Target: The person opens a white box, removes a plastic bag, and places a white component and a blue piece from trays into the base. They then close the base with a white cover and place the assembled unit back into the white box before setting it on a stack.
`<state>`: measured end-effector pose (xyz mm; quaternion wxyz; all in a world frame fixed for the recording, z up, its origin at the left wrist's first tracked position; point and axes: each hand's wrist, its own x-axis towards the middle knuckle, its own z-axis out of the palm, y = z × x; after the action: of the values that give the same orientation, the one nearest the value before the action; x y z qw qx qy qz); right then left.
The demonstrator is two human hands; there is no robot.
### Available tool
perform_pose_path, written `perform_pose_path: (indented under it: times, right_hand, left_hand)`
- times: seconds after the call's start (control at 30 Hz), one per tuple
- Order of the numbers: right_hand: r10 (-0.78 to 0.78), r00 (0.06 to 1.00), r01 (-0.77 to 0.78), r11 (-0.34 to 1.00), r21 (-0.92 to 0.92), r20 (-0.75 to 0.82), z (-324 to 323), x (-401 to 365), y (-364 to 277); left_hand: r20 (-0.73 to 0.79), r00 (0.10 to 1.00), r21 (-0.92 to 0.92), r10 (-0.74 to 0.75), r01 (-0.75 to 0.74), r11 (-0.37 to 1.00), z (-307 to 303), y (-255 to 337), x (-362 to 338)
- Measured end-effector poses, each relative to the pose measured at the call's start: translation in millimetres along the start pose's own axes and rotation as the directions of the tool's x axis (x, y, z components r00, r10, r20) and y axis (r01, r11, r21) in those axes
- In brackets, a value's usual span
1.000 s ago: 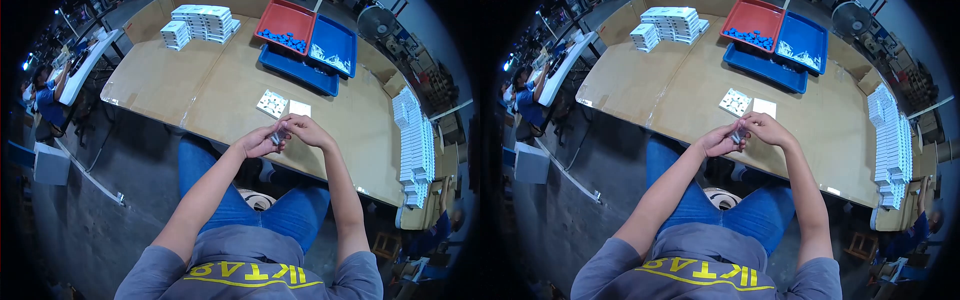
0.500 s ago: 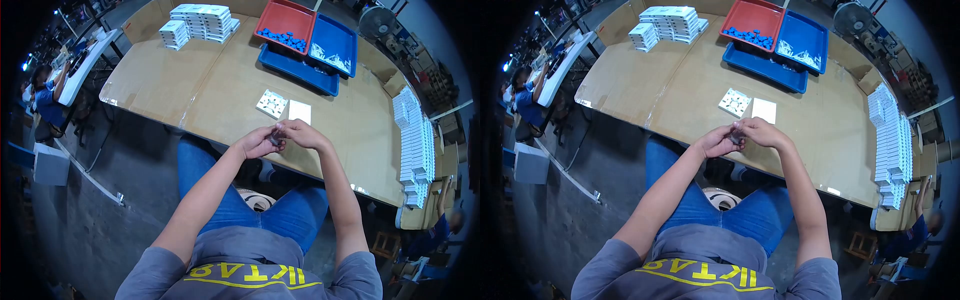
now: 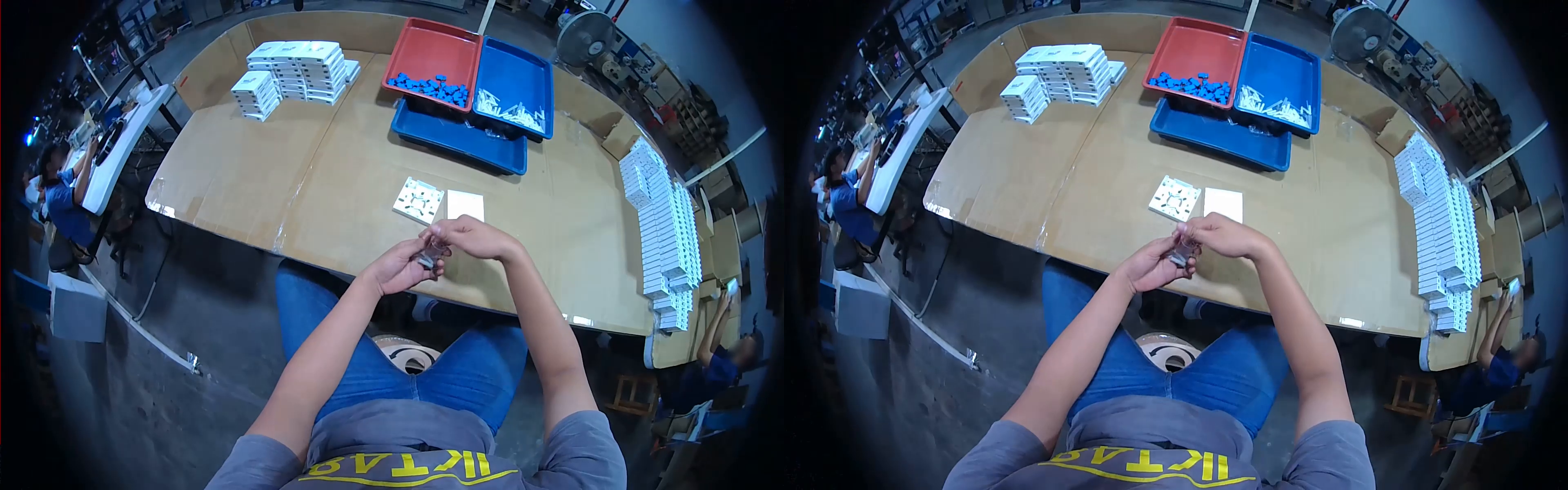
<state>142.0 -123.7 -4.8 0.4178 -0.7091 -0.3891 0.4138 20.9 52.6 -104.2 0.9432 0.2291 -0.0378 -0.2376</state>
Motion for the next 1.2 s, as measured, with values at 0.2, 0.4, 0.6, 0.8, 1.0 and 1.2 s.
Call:
perform_pose_path:
  times: [0.2,0.4,0.6,0.8,1.0,1.2]
  right_hand:
    - [-0.195,0.834,0.089,0.971,-0.224,-0.516,-103.0,21.9,15.5]
    - [-0.293,0.458,-0.369,0.796,-0.48,-0.839,-220.5,49.5,29.7]
    - [-0.439,0.526,-0.515,0.517,-0.683,-0.728,-284.8,68.0,44.5]
    - [-0.419,0.645,-0.548,0.329,-0.769,-0.639,-316.3,88.9,69.6]
    - [-0.385,0.667,-0.52,0.371,-0.769,-0.637,-322.6,94.6,75.5]
    - [-0.418,0.703,-0.546,0.201,-0.813,-0.575,-329.8,100.2,79.0]
  left_hand:
    - [-0.032,0.998,-0.079,-0.045,0.043,0.996,1.9,3.4,0.7]
    - [-0.028,0.998,-0.117,-0.059,0.056,0.992,1.6,4.7,3.9]
    - [-0.027,0.996,-0.188,-0.086,0.079,0.979,-0.9,5.1,5.7]
    - [-0.03,0.994,-0.192,-0.101,0.094,0.977,-2.5,6.1,8.5]
    - [-0.034,0.992,-0.198,-0.122,0.113,0.974,5.2,10.6,7.2]
    - [-0.022,0.992,-0.228,-0.127,0.119,0.966,-1.0,7.7,8.5]
